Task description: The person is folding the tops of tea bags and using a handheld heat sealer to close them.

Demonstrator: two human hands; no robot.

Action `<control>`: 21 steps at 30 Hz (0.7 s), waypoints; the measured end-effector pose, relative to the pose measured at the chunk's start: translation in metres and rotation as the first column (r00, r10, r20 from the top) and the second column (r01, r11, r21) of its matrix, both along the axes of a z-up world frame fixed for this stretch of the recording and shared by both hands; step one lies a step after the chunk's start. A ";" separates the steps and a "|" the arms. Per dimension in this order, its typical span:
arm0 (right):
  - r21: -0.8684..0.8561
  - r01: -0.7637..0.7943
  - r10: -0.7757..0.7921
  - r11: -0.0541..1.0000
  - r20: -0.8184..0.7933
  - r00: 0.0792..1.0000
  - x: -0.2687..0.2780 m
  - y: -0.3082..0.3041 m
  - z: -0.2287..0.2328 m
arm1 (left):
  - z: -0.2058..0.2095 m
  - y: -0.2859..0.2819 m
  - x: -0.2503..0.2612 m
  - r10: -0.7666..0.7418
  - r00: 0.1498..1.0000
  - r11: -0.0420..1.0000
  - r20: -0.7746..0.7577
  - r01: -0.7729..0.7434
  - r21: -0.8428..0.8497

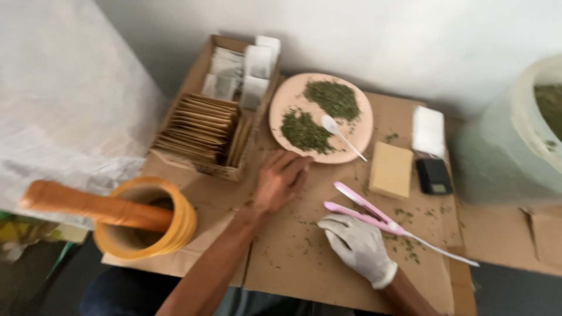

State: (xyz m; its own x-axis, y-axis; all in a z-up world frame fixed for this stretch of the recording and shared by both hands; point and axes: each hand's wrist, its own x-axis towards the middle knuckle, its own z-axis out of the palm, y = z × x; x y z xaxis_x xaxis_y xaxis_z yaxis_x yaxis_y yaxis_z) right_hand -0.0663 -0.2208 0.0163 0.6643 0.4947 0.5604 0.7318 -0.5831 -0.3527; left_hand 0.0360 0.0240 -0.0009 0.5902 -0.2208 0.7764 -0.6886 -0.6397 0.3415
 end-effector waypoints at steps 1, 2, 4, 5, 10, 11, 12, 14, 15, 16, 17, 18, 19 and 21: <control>-0.007 0.022 -0.022 1.000 -0.008 1.000 -0.001 0.001 0.004 | 0.002 0.000 -0.004 -0.022 1.000 1.000 -0.008 0.022 -0.007; -0.038 0.028 -0.027 0.999 0.023 0.999 -0.001 0.003 0.008 | 0.004 0.000 -0.008 -0.022 1.000 1.000 -0.008 0.022 -0.022; -0.072 0.038 -0.033 0.997 0.067 0.997 0.007 0.005 0.013 | 0.006 0.001 -0.004 -0.025 1.000 0.999 0.005 0.025 -0.041; -0.087 0.023 -0.018 0.996 0.061 0.998 0.008 0.006 0.011 | 0.004 0.003 -0.004 -0.017 0.999 0.999 -0.035 0.015 -0.051; -0.134 -0.051 0.063 0.990 0.087 0.994 0.020 0.014 0.007 | -0.029 0.011 0.011 0.007 0.995 0.997 -0.103 -0.015 -0.072; -0.145 -0.039 0.056 0.989 0.112 0.992 0.022 0.016 0.010 | -0.037 0.010 0.012 0.008 0.989 0.997 -0.146 -0.020 -0.079; -0.156 -0.027 0.049 0.987 0.138 0.989 0.024 0.018 0.012 | -0.045 0.009 0.013 0.009 0.982 0.996 -0.189 -0.026 -0.085; -0.107 -0.045 0.064 0.993 0.183 0.981 0.031 0.034 0.027 | -0.050 0.006 0.015 0.003 0.972 0.989 -0.237 -0.038 -0.141; -0.051 -0.069 0.079 0.996 0.237 0.968 0.037 0.044 0.035 | -0.050 0.008 0.019 0.001 0.961 0.980 -0.275 -0.056 -0.189; -0.047 -0.070 0.079 0.996 0.241 0.967 0.046 0.045 0.020 | -0.048 0.012 0.020 0.003 0.962 0.981 -0.272 -0.055 -0.186; -0.039 -0.036 0.044 0.999 0.213 0.976 0.053 0.046 0.004 | -0.047 0.016 0.019 -0.073 0.961 0.955 -0.268 -0.009 -0.295; -0.032 -0.003 0.009 0.999 0.185 0.983 0.060 0.046 -0.012 | -0.046 0.019 0.019 -0.148 0.955 0.916 -0.256 0.035 -0.400; -0.029 -0.003 0.008 1.000 0.186 0.983 0.061 0.048 -0.014 | -0.046 0.020 0.018 -0.148 0.955 0.917 -0.255 0.036 -0.398; 0.002 0.051 -0.050 0.999 0.199 0.979 0.063 0.051 -0.018 | -0.046 0.020 0.016 -0.178 0.942 0.901 -0.285 0.040 -0.433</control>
State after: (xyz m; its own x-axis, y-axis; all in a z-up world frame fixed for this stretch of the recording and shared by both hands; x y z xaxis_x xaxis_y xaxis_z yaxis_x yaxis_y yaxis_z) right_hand -0.0029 -0.1699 -0.0013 0.5635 0.4652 0.6827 0.7569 -0.6219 -0.2009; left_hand 0.0525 0.0441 -0.0470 0.8063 0.0036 0.5915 -0.5599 -0.3180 0.7651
